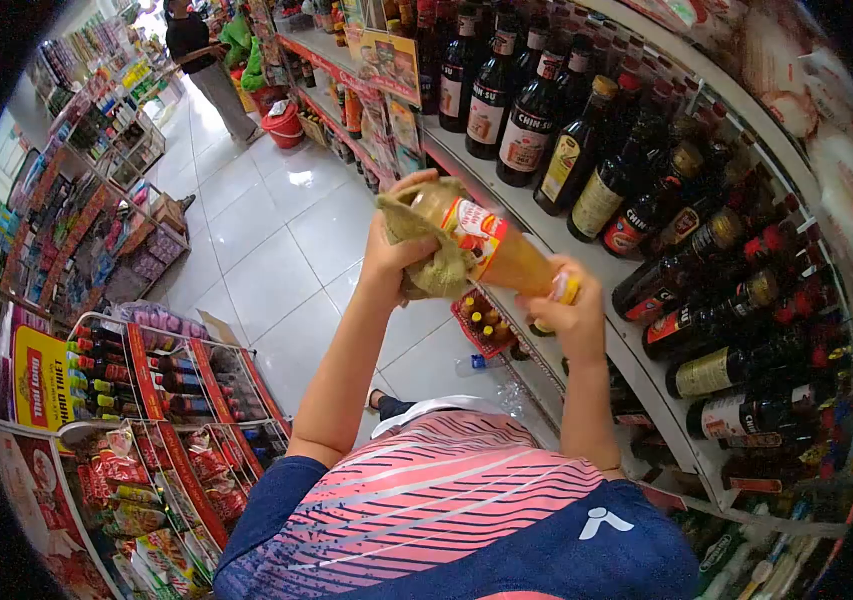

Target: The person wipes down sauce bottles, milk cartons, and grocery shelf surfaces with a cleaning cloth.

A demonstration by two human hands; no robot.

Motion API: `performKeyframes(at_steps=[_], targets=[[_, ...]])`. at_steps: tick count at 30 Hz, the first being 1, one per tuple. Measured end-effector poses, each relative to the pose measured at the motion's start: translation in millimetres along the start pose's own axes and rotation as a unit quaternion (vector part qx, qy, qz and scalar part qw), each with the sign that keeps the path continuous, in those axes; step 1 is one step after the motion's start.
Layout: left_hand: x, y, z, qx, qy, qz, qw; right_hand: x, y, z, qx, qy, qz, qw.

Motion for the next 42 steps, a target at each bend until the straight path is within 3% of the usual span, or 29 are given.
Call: performKeyframes(at_steps=[2, 3, 5, 6, 9, 11, 12, 13, 15, 17, 20, 22, 23, 25, 26, 27, 29, 31, 32, 34, 37, 39, 41, 42], targets=[[20, 13, 8, -0.031, -0.003, 0.065, 0.997, 8, 1, 10, -0.065, -0.077, 0.1, 0.99], [26, 23, 4, -0.025, 0.039, 0.074, 0.996, 8, 0, 7, -0.068, -0.076, 0.101, 0.99], [36, 41, -3, -0.036, 0.065, 0.109, 0.991, 15, 2, 7, -0.074, -0.234, 0.171, 0.954], [44, 47, -5, -0.026, 0.042, 0.149, 0.988, 10, 1, 9, -0.116, -0.188, 0.204, 0.954], [49, 68, -20, 0.022, 0.102, 0.203, 0.974, -11, -14, 13, -0.116, -0.123, 0.194, 0.966], [52, 79, -24, 0.045, 0.05, 0.257, 0.964, -9, -14, 1, -0.102, -0.146, 0.193, 0.965], [57, 84, -24, 0.11, 0.035, 0.289, 0.95, -10, -16, -5, -0.044, -0.2, 0.156, 0.966], [51, 81, -31, 0.112, 0.034, 0.287, 0.951, -12, -17, -11, 0.015, -0.254, 0.116, 0.96], [38, 82, -48, 0.195, -0.115, 0.287, 0.931, -16, -18, -13, 0.044, -0.236, 0.109, 0.965], [44, 87, -45, 0.143, -0.085, 0.253, 0.953, -17, -17, -8, 0.012, -0.278, 0.082, 0.957], [31, 75, -24, 0.061, -0.27, 0.178, 0.944, -20, -15, 6, -0.014, -0.228, 0.095, 0.969], [24, 61, 6, -0.039, -0.255, 0.157, 0.953, -28, -14, 15, -0.031, -0.185, 0.098, 0.977], [19, 51, 9, -0.087, -0.165, 0.126, 0.974, -31, -12, 18, -0.042, -0.14, 0.1, 0.984], [0, 36, -10, -0.053, -0.162, 0.074, 0.983, -30, -6, 13, -0.006, -0.141, 0.081, 0.987], [7, 34, -15, -0.052, -0.16, 0.077, 0.983, -30, -2, 9, -0.015, -0.028, 0.077, 0.997], [12, 31, -31, 0.013, -0.209, 0.021, 0.978, -32, 1, 8, -0.026, 0.084, 0.072, 0.994], [20, 32, -68, 0.169, -0.286, -0.04, 0.942, -46, -1, 8, -0.005, 0.089, 0.087, 0.992], [28, 33, -81, 0.208, -0.381, -0.162, 0.886, -56, 2, 13, 0.031, 0.007, 0.029, 0.999], [33, 35, -85, 0.213, -0.378, -0.162, 0.886, -71, -2, 21, 0.012, 0.057, 0.023, 0.998], [27, 41, -92, 0.178, -0.44, -0.26, 0.841, -68, -1, 29, -0.005, 0.066, 0.045, 0.997], [29, 43, -84, 0.192, -0.471, -0.308, 0.804, -64, -2, 31, -0.015, 0.09, 0.079, 0.993], [27, 44, -65, 0.188, -0.472, -0.29, 0.811, -56, -5, 36, -0.068, 0.075, 0.083, 0.991], [27, 41, -31, 0.134, -0.482, -0.198, 0.843, -58, -19, 53, -0.12, 0.131, 0.1, 0.979], [28, 43, -17, 0.138, -0.476, -0.197, 0.846, -55, -21, 63, -0.16, 0.09, 0.126, 0.975]])
Point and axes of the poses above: each hand's wrist, its own y-axis away from the middle knuckle, its own z-axis out of the back of the hand, x = y × z, the point moved 6 cm from there along -y, towards the middle knuckle, and after that the axes turned 14 degrees about -z, right-handed, at the moved point
